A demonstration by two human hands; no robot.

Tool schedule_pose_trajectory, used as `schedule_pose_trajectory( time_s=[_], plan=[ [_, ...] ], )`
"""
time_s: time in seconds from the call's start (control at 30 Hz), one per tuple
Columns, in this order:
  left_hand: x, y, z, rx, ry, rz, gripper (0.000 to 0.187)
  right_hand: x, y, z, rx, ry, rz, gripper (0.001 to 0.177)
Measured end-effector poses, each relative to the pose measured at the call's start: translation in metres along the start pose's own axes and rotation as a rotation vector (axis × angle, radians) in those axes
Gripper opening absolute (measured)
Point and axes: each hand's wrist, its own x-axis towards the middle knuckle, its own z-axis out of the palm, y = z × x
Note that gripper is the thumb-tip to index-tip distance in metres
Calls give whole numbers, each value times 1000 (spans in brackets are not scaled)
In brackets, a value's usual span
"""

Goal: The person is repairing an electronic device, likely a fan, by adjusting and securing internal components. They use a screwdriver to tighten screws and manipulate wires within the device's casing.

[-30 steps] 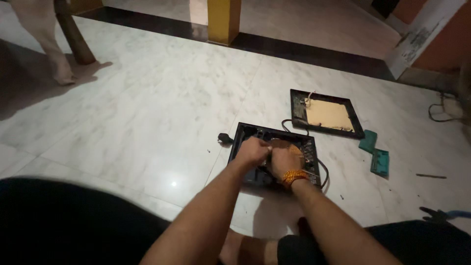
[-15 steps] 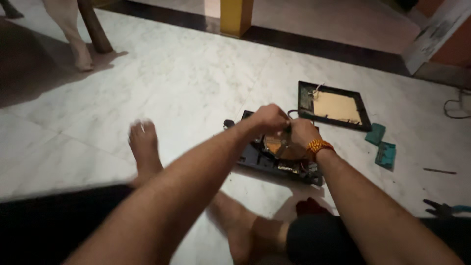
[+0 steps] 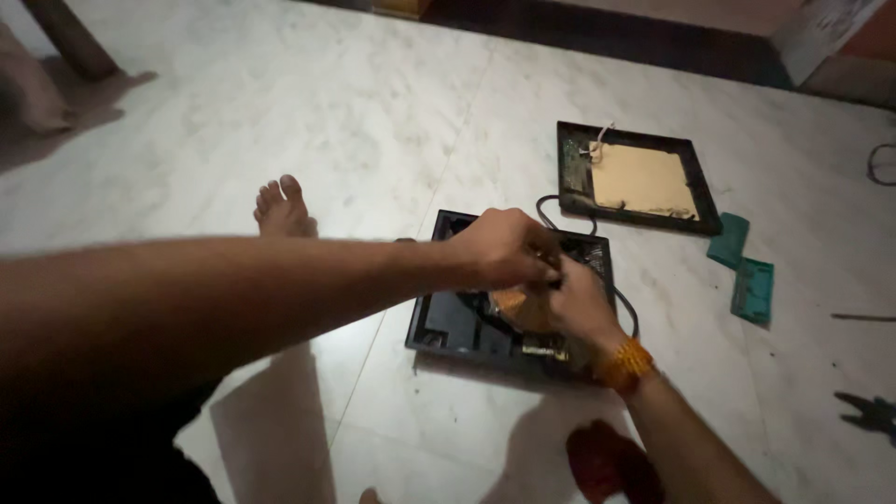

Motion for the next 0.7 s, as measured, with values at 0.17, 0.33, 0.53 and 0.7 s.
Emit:
schedule_pose_trajectory(
  time_s=[0.17,0.33,0.53,0.7],
  plan=[
    [5,15,-31,7,-40,233,26,-7,17,-8,486,-22,64,24],
    [6,11,-44,29,2,371,24,-7,5,-4,107,171,-6,31],
    [23,-24,-35,-81,-58,404,31,-3,-26,-5,-66,311,109,28],
    [39,-77,-7,-391,-127,260,45,-4,-36,7,99,375,-21,41]
  ],
)
